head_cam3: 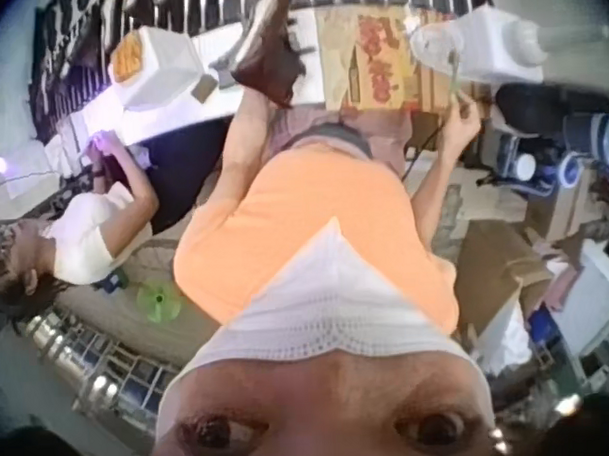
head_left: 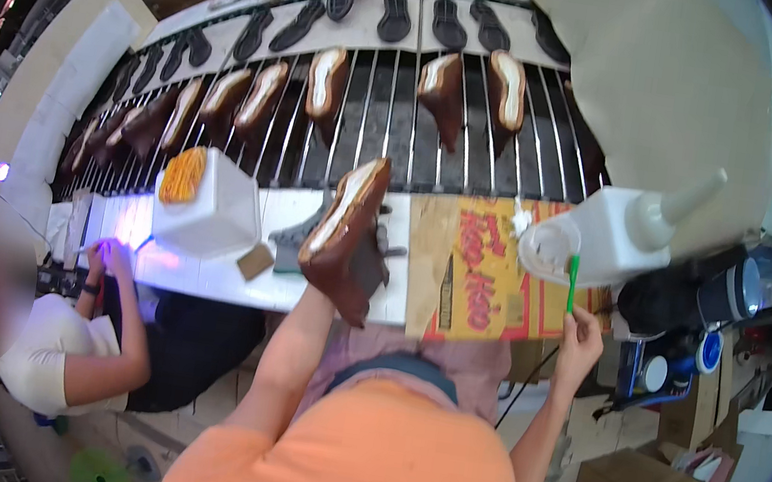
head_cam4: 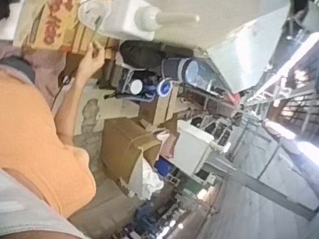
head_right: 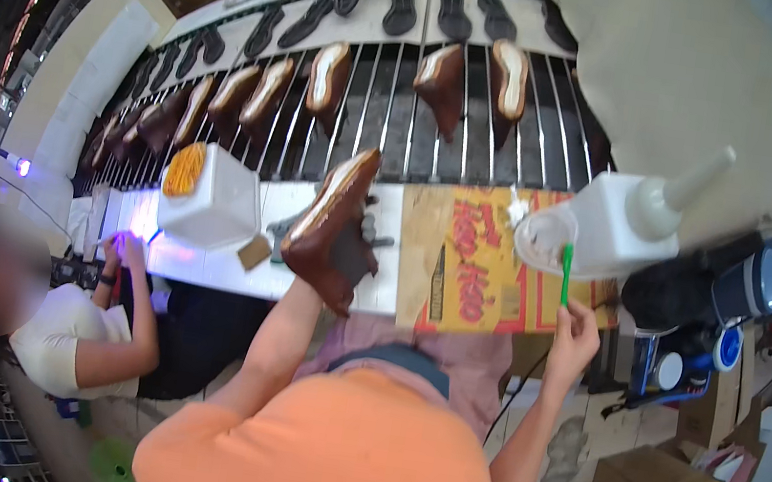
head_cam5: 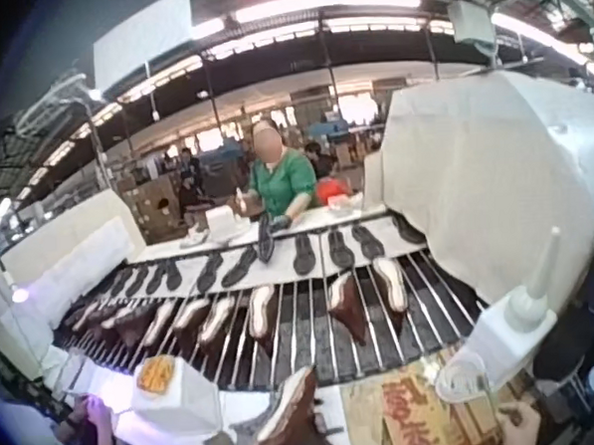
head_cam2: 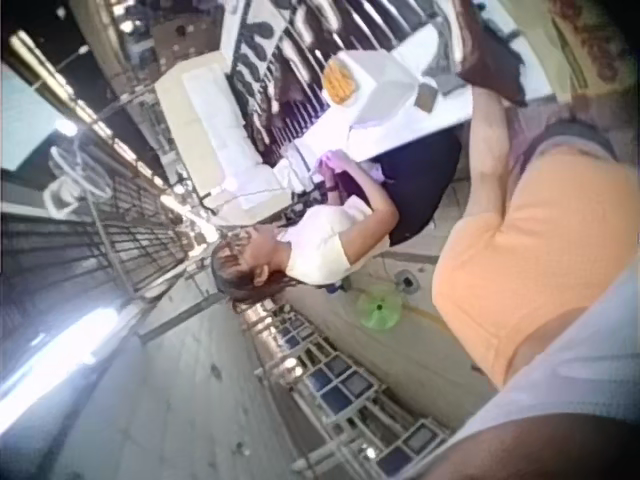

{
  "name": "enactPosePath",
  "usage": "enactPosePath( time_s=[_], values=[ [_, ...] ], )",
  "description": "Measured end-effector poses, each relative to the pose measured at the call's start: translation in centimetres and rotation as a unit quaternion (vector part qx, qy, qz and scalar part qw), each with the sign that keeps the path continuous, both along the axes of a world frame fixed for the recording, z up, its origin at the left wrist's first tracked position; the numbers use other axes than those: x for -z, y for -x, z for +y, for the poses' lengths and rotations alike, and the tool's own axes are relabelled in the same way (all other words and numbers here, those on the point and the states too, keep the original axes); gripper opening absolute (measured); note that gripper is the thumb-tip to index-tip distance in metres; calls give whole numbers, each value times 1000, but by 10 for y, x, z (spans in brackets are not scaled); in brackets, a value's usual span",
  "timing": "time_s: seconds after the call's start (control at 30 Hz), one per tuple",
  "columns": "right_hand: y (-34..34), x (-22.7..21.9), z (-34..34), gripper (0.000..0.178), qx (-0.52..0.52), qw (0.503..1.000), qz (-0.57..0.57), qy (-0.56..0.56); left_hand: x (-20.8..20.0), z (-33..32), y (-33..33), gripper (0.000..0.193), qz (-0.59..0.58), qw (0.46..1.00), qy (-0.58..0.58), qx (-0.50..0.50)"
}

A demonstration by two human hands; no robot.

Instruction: Applying adhesive to the bottom edges of shoe uppers using a brush.

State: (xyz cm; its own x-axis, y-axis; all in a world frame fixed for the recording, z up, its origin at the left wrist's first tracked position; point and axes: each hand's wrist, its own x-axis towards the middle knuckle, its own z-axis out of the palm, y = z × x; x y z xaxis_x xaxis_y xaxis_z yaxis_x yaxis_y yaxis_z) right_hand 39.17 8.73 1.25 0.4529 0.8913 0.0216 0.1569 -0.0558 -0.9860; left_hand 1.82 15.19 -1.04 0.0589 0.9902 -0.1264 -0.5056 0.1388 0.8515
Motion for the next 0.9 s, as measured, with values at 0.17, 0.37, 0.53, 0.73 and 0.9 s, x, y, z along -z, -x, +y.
enactPosePath(
  time_s=[0.17, 0.37, 0.53, 0.73, 0.9],
  values=[
    [-1, -10, 11, 16, 39, 997, -22, -60, -41, 12, -13, 32, -233, 972, 23, -5],
    [0, -4, 15, 16, 44, 997, -41, -45, -70, 6, 1, 31, -242, 969, 0, 53],
    [3, 17, 16, 10, 81, 991, -62, -87, -43, -8, 26, 48, -218, 972, -12, 90],
    [35, 15, 18, 14, 45, 992, -105, -53, 7, -19, 41, 54, -743, 649, 116, 114],
    [68, 38, 30, 19, 35, 992, -110, -44, 30, -17, 35, 54, -281, 952, 109, 60]
  ],
)
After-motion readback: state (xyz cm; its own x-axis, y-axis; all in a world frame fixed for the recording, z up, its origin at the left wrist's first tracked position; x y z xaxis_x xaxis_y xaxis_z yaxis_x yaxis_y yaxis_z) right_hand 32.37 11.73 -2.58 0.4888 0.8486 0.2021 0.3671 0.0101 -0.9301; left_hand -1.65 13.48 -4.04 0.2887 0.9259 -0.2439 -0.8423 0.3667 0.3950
